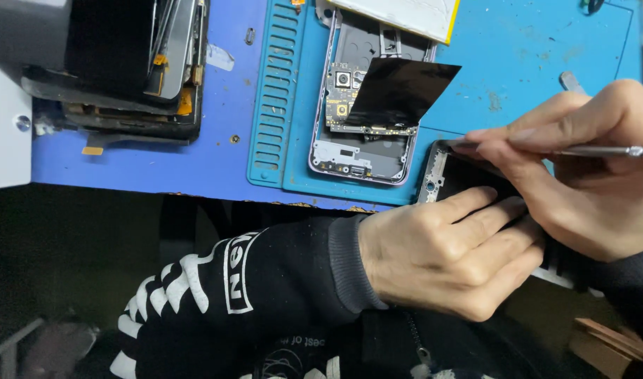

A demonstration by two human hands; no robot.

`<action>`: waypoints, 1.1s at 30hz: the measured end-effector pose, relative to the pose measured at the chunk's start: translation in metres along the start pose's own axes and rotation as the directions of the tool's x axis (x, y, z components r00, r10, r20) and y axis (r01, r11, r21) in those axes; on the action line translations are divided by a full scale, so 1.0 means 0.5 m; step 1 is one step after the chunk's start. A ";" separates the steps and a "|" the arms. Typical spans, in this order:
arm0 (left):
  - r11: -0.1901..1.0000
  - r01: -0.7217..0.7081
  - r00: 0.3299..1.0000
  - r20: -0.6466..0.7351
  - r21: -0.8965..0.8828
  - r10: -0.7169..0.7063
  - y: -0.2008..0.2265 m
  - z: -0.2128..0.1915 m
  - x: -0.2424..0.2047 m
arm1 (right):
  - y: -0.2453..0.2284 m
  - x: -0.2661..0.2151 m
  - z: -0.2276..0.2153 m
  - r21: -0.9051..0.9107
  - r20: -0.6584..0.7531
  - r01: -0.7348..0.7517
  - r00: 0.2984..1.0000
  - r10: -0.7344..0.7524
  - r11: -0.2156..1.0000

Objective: Repairing a smartphone by prying open the frame and cleaning internal edges.

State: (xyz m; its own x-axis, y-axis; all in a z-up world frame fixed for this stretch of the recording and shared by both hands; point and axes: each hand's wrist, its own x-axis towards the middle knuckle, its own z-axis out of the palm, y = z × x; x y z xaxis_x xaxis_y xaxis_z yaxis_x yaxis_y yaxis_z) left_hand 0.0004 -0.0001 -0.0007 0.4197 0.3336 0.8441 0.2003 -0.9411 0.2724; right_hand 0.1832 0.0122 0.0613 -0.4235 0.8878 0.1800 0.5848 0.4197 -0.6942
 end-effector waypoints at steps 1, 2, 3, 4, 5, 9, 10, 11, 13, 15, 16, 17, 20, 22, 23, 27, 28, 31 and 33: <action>1.000 0.002 1.000 0.002 -0.001 -0.002 -0.001 -0.001 0.000 | 0.001 -0.005 -0.002 0.023 -0.007 -0.029 1.000 0.029 0.999; 1.000 0.004 1.000 0.003 -0.001 -0.004 0.000 -0.001 0.001 | 0.004 -0.009 -0.005 0.025 -0.006 -0.029 1.000 0.030 0.999; 1.000 0.008 1.000 -0.006 0.000 -0.008 0.001 -0.002 0.001 | 0.005 -0.012 -0.007 -0.071 -0.016 -0.092 0.996 0.091 0.993; 1.000 0.009 1.000 -0.018 0.002 -0.009 0.000 -0.002 0.003 | 0.006 -0.015 -0.010 -0.169 -0.035 -0.153 0.988 0.149 0.974; 1.000 0.007 1.000 -0.020 0.003 -0.007 0.000 -0.001 0.002 | 0.006 -0.016 -0.009 -0.172 -0.036 -0.152 0.988 0.148 0.973; 1.000 -0.004 1.000 -0.001 -0.003 0.004 0.003 0.001 0.000 | 0.006 -0.011 -0.001 -0.014 -0.040 -0.095 0.995 0.094 0.995; 1.000 -0.003 1.000 -0.002 0.020 0.004 0.003 0.000 0.000 | 0.006 -0.005 0.000 0.002 -0.011 -0.049 0.999 0.049 0.999; 1.000 -0.004 1.000 -0.002 0.021 0.004 0.003 -0.001 0.000 | 0.013 -0.007 0.000 0.003 -0.011 -0.048 0.999 0.048 0.999; 0.999 -0.011 0.997 0.078 -0.031 0.013 0.001 0.000 -0.003 | 0.027 -0.013 -0.002 -0.023 0.008 0.151 0.989 -0.151 0.988; 1.000 0.000 0.999 0.041 -0.029 0.001 0.000 -0.001 0.001 | 0.016 -0.018 -0.001 -0.079 0.013 0.122 0.993 -0.121 0.989; 1.000 0.008 1.000 0.003 -0.020 -0.008 -0.001 -0.003 0.002 | 0.011 -0.020 0.000 -0.135 0.017 0.100 0.995 -0.099 0.986; 1.000 0.009 1.000 0.003 -0.020 -0.009 0.001 -0.002 0.000 | 0.015 -0.023 0.001 -0.134 0.017 0.100 0.995 -0.098 0.986; 1.000 0.003 1.000 -0.006 0.012 -0.003 0.002 0.000 0.000 | 0.022 -0.022 -0.002 -0.049 -0.018 0.039 0.999 -0.040 0.998; 1.000 0.002 0.998 0.059 -0.010 -0.001 0.004 0.001 -0.002 | 0.022 -0.018 -0.003 -0.002 0.004 -0.001 1.000 0.001 1.000; 1.000 0.005 0.998 0.059 -0.011 -0.004 0.002 0.000 -0.001 | 0.015 -0.015 -0.003 -0.001 0.006 -0.002 1.000 0.002 1.000; 1.000 0.003 1.000 -0.024 0.007 -0.003 0.001 0.000 0.001 | 0.003 -0.011 -0.004 -0.133 -0.026 -0.049 0.999 0.046 0.990; 1.000 0.003 1.000 -0.024 0.005 -0.003 0.001 0.000 0.001 | 0.004 -0.012 -0.005 -0.077 -0.034 -0.060 0.998 0.058 0.995; 1.000 0.002 1.000 0.027 -0.009 -0.002 0.004 0.002 -0.002 | -0.004 0.001 0.001 0.001 -0.009 -0.008 1.000 0.008 1.000; 1.000 -0.001 1.000 0.022 -0.019 0.001 0.001 0.002 -0.001 | 0.011 -0.016 -0.006 -0.024 -0.013 -0.018 1.000 0.018 1.000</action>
State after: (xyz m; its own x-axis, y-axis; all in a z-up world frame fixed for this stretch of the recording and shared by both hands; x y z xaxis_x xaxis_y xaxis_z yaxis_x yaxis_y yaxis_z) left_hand 0.0010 -0.0008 -0.0014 0.4395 0.3337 0.8339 0.1834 -0.9422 0.2804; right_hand 0.1916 0.0079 0.0581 -0.4044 0.8974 0.1765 0.6084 0.4081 -0.6807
